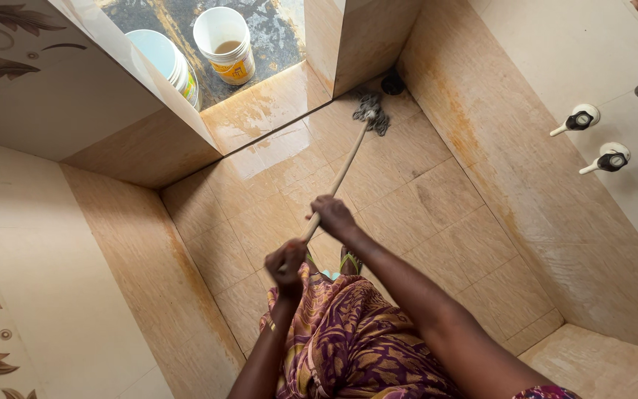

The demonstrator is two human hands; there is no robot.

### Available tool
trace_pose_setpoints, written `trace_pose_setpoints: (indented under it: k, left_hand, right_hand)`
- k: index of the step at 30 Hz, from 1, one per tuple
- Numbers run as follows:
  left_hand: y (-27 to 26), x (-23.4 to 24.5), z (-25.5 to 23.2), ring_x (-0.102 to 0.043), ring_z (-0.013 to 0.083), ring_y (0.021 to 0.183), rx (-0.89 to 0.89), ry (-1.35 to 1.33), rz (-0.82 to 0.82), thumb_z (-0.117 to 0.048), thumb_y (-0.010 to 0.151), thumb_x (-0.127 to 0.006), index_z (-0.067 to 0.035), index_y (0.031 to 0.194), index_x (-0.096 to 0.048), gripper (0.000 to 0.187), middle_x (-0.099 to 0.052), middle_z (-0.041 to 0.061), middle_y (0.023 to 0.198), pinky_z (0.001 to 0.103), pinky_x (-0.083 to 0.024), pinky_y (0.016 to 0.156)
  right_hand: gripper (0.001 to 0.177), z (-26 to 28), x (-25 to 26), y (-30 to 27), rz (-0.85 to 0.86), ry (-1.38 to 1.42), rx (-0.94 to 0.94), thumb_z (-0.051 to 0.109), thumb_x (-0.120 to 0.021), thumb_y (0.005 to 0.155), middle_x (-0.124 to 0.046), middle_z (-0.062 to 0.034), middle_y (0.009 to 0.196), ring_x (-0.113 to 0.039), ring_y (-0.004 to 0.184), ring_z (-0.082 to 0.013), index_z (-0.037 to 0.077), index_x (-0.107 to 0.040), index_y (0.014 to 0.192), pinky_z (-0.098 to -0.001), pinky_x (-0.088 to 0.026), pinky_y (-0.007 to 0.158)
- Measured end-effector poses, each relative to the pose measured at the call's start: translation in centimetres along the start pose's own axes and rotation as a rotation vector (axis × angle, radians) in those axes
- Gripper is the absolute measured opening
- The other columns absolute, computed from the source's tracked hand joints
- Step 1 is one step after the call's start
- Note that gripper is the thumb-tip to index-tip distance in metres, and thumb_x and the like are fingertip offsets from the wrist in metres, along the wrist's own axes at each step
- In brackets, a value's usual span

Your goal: The person mops a tiled floor using a mop with a wooden handle, moving it back and forth across the wet surface.

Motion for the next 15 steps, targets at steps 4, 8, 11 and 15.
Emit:
trace_pose_setpoints:
  k: [4, 8, 11, 15]
  left_hand:
    - [1.9, -6.1, 0.2, -0.048, 0.0094, 0.05, -0.045, 0.189, 0.161, -0.013, 0.101, -0.057, 0.007, 0.08, -0.069, 0.032, -0.055, 0.003, 0.057, 0.028, -0.045, 0.052]
    - [0.2, -8.2, -4.0, -0.043, 0.0147, 0.054, -0.156, 0.254, 0.311, -0.011, 0.106, -0.056, 0.005, 0.068, -0.052, 0.041, -0.042, 0.007, 0.058, 0.033, -0.055, 0.071]
    - [-1.3, -8.0, -7.6, -0.046, 0.0168, 0.055, -0.194, 0.248, 0.343, -0.01, 0.105, -0.055, 0.003, 0.066, -0.05, 0.042, -0.041, 0.007, 0.057, 0.037, -0.057, 0.078]
    - [-3.0, -5.7, -13.2, -0.062, 0.0194, 0.059, -0.228, 0.191, 0.232, -0.013, 0.104, -0.054, 0.003, 0.071, -0.063, 0.038, -0.057, 0.006, 0.059, 0.041, -0.058, 0.084]
  right_hand:
    - [0.03, -4.7, 1.9, 0.1, 0.042, -0.008, -0.153, 0.036, -0.075, 0.086, -0.066, -0.0069, 0.097, -0.065, 0.103, -0.0261, 0.009, -0.064, 0.082, -0.0441, -0.056, 0.085]
    - [0.034, -3.6, 3.6, -2.0, 0.081, -0.046, -0.118, 0.039, -0.075, 0.086, -0.066, -0.0048, 0.093, -0.062, 0.107, -0.0249, 0.007, -0.064, 0.078, -0.0422, -0.057, 0.084]
    - [0.035, -0.5, 4.1, -3.9, 0.082, -0.027, -0.106, 0.039, -0.073, 0.088, -0.067, -0.0039, 0.087, -0.062, 0.104, -0.0229, 0.008, -0.065, 0.074, -0.0396, -0.058, 0.082]
    - [0.038, 4.1, 4.7, -5.9, 0.171, 0.086, -0.141, 0.035, -0.067, 0.098, -0.067, -0.0034, 0.075, -0.065, 0.09, -0.0182, 0.01, -0.066, 0.069, -0.0373, -0.06, 0.073]
Point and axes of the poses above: each hand's wrist, its own y-axis towards the middle knuckle, its own x-axis out of the back of the hand, z = x × y, the point moved 9 cm from there along y, towards the middle knuckle
